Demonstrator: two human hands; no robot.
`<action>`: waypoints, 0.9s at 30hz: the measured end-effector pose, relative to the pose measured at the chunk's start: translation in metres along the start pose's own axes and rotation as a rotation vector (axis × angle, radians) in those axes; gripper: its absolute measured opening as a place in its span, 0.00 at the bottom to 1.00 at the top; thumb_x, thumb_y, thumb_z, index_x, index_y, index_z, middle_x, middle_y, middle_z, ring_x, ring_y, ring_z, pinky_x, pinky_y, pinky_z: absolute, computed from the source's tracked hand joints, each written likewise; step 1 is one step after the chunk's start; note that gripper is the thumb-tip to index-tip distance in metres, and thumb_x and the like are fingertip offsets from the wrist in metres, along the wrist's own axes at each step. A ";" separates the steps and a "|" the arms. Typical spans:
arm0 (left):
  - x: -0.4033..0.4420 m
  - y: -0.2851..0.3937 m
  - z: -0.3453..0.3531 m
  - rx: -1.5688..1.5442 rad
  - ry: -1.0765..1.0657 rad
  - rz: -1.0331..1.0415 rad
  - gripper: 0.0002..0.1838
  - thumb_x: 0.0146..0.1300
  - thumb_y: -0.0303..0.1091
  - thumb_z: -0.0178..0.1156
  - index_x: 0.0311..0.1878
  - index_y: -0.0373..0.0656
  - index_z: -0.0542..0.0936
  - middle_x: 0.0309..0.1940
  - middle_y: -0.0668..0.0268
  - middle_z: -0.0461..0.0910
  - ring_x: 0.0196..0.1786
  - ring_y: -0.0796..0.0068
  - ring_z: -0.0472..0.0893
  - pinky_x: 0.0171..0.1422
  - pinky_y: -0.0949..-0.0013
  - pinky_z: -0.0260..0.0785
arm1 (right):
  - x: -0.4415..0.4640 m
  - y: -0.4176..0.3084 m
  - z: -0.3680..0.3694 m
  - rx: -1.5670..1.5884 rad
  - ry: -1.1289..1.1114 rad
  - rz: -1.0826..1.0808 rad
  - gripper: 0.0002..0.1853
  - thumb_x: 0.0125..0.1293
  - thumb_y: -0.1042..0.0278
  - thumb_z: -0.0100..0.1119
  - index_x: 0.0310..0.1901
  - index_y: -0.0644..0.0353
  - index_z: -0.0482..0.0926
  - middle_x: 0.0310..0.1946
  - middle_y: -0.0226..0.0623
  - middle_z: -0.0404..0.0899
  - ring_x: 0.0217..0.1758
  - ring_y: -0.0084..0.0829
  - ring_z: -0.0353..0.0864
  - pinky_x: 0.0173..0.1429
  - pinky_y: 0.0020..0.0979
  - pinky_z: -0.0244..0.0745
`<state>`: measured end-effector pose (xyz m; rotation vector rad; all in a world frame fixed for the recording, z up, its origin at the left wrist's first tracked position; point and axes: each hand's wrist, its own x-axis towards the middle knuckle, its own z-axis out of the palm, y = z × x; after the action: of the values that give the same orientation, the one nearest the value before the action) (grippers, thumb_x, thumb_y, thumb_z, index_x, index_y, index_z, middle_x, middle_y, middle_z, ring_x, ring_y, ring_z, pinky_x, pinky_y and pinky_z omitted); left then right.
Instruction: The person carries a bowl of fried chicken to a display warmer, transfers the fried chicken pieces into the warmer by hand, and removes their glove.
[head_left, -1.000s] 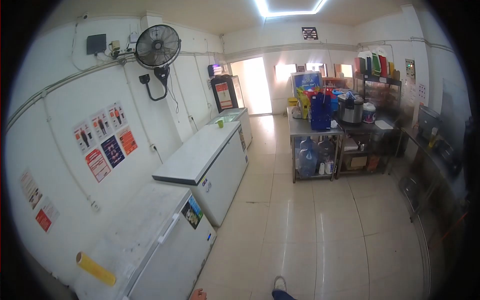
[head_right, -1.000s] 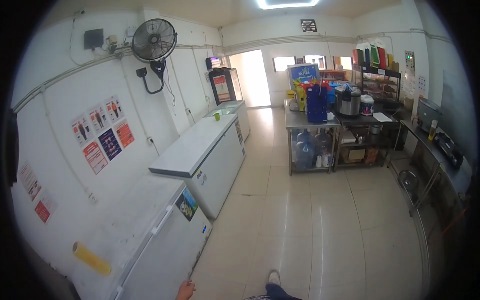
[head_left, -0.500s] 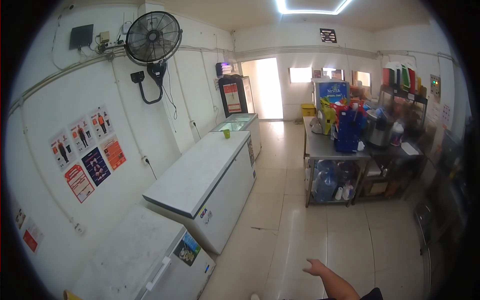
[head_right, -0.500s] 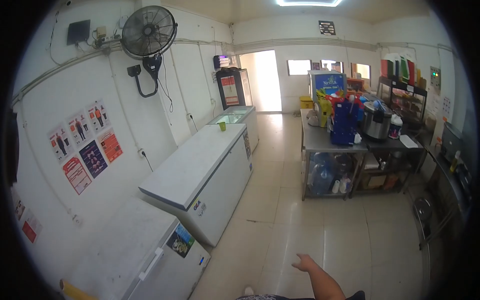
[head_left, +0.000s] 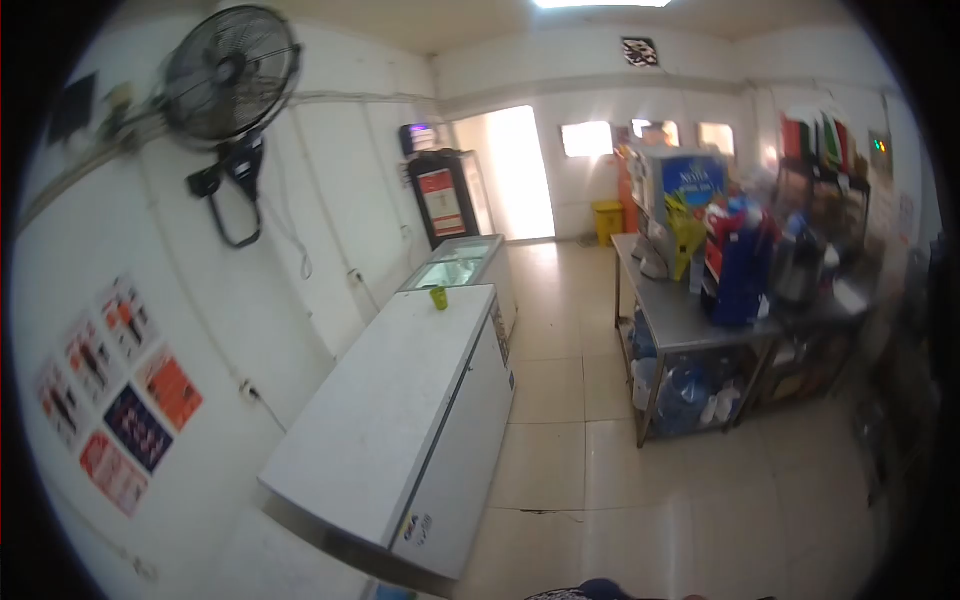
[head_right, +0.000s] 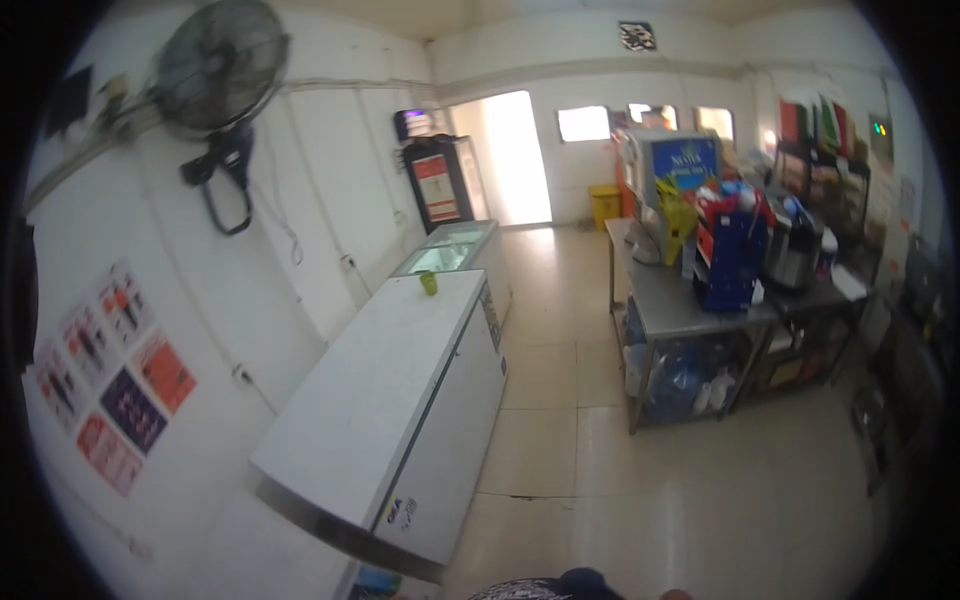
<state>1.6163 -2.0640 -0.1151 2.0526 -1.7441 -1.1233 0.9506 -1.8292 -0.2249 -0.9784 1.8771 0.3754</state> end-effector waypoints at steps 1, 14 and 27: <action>0.039 0.018 -0.018 0.036 0.026 0.064 0.29 0.71 0.46 0.59 0.70 0.39 0.74 0.62 0.43 0.79 0.65 0.48 0.79 0.69 0.52 0.71 | 0.002 0.003 -0.006 0.072 0.018 0.050 0.35 0.66 0.36 0.60 0.62 0.57 0.82 0.65 0.50 0.78 0.69 0.50 0.76 0.73 0.48 0.70; 0.377 0.211 0.047 0.081 -0.234 0.111 0.31 0.68 0.48 0.64 0.69 0.42 0.75 0.54 0.44 0.84 0.58 0.49 0.84 0.62 0.52 0.76 | 0.151 -0.084 -0.271 0.352 0.109 0.191 0.33 0.65 0.36 0.62 0.59 0.58 0.84 0.63 0.50 0.80 0.69 0.49 0.77 0.72 0.48 0.71; 0.645 0.447 -0.105 -0.353 -0.001 0.063 0.18 0.72 0.38 0.60 0.58 0.37 0.81 0.41 0.61 0.85 0.40 0.72 0.83 0.44 0.66 0.77 | 0.297 -0.368 -0.632 0.598 0.705 -0.246 0.23 0.65 0.60 0.68 0.57 0.65 0.82 0.50 0.49 0.87 0.55 0.43 0.87 0.61 0.41 0.80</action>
<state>1.3546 -2.8062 -0.0296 1.7737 -1.4723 -1.3044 0.7789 -2.5907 -0.1094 -0.9618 2.2344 -0.7363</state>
